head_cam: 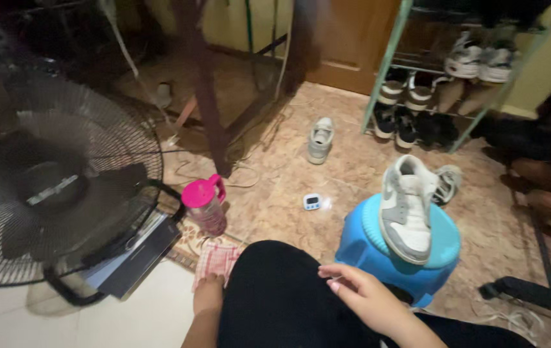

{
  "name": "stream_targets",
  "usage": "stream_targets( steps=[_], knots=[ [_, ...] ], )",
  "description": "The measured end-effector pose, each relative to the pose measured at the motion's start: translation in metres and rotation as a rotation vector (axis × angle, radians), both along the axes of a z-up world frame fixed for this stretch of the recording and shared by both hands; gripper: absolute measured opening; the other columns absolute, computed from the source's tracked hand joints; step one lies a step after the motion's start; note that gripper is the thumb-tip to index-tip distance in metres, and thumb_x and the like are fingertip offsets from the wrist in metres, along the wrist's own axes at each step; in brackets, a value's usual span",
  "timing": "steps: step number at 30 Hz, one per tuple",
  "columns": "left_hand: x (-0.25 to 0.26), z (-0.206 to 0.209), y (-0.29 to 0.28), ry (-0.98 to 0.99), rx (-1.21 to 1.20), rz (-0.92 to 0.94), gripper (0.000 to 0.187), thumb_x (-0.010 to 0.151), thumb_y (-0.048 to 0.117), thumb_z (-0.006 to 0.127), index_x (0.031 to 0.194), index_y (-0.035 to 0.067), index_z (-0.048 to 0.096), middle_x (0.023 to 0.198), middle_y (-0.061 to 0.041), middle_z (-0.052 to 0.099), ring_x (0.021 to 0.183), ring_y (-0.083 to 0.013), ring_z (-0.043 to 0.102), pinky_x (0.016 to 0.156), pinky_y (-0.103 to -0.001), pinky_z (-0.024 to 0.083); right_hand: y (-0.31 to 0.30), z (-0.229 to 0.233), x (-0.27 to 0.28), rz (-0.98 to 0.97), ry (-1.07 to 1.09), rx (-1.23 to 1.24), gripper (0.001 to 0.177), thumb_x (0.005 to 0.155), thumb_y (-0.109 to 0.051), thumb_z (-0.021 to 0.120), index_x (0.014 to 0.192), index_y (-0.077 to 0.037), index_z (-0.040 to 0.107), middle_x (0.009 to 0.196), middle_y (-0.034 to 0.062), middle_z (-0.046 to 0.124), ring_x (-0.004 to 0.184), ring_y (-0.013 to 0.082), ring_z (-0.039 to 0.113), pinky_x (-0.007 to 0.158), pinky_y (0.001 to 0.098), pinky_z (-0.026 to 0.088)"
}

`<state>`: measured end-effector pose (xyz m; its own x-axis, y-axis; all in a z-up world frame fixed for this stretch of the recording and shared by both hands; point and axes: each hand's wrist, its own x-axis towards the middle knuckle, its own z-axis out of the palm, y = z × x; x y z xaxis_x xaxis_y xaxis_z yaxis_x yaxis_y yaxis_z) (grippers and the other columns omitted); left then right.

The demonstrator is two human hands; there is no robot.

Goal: The person unlaces a white sneaker, removes the laces, and then re-laces the shoe by threading the laces through the eyelets and tying them. The person then wipes the shoe with a cloth.

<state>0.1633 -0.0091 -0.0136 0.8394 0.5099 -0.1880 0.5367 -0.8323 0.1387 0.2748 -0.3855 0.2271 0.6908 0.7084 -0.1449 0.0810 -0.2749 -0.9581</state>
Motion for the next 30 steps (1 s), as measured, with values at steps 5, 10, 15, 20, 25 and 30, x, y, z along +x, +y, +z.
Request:
stream_targets(
  steps=[5,10,15,20,25,30],
  knots=[
    [0.01,0.03,0.008,-0.419,-0.524,0.541,0.024,0.103,0.024,0.059,0.113,0.006,0.073,0.102,-0.023,0.075,0.094,-0.0377,0.072,0.086,-0.048,0.056,-0.039,-0.006,0.032,-0.175,0.109,0.008,0.035,0.095,-0.013,0.061,0.128,-0.006,0.067,0.124,0.0045,0.076,0.113,0.0128,0.068,0.098,0.0301,0.053],
    [0.015,0.132,0.001,-1.103,-1.495,0.589,0.038,0.1,0.02,0.05,0.132,0.002,0.057,0.119,-0.019,0.069,0.109,-0.0311,0.066,0.094,-0.044,0.052,-0.043,0.005,0.053,-0.228,0.229,0.115,0.039,0.095,-0.018,0.061,0.13,-0.003,0.065,0.126,0.0096,0.074,0.109,0.0188,0.069,0.094,0.0346,0.057],
    [0.017,0.234,-0.072,-1.03,-1.892,0.223,0.056,0.092,0.015,0.045,0.147,0.001,0.046,0.139,-0.013,0.062,0.128,-0.0254,0.059,0.106,-0.04,0.046,-0.017,0.02,0.041,-0.156,0.556,0.229,0.059,0.091,-0.027,0.063,0.146,-0.017,0.044,0.134,0.006,0.066,0.11,0.0236,0.069,0.088,0.0393,0.058],
    [0.074,0.252,-0.178,-0.607,-1.681,-0.208,0.049,0.094,0.008,0.055,0.141,-0.004,0.055,0.134,-0.015,0.066,0.124,-0.0214,0.061,0.106,-0.035,0.045,-0.039,0.009,0.038,-0.087,0.559,0.627,0.056,0.094,-0.023,0.066,0.145,-0.011,0.048,0.131,0.0072,0.065,0.117,0.0199,0.066,0.098,0.0362,0.057],
    [0.174,0.241,-0.259,-0.653,-1.337,-0.459,0.029,0.095,0.01,0.066,0.122,0.0,0.065,0.102,-0.006,0.067,0.093,-0.0129,0.062,0.084,-0.029,0.051,-0.151,-0.027,0.101,-0.829,0.391,0.668,0.042,0.088,-0.012,0.067,0.128,0.001,0.065,0.115,0.0152,0.074,0.101,0.028,0.073,0.087,0.0428,0.06],
    [0.282,0.242,-0.316,-1.113,-0.749,-0.59,0.015,0.091,0.006,0.068,0.106,0.002,0.069,0.097,-0.014,0.072,0.09,-0.0252,0.07,0.079,-0.037,0.056,-0.269,-0.064,0.136,-1.304,-0.168,0.402,0.046,0.089,-0.008,0.062,0.134,0.001,0.059,0.121,0.0141,0.071,0.105,0.0261,0.071,0.088,0.0371,0.057]
  ],
)
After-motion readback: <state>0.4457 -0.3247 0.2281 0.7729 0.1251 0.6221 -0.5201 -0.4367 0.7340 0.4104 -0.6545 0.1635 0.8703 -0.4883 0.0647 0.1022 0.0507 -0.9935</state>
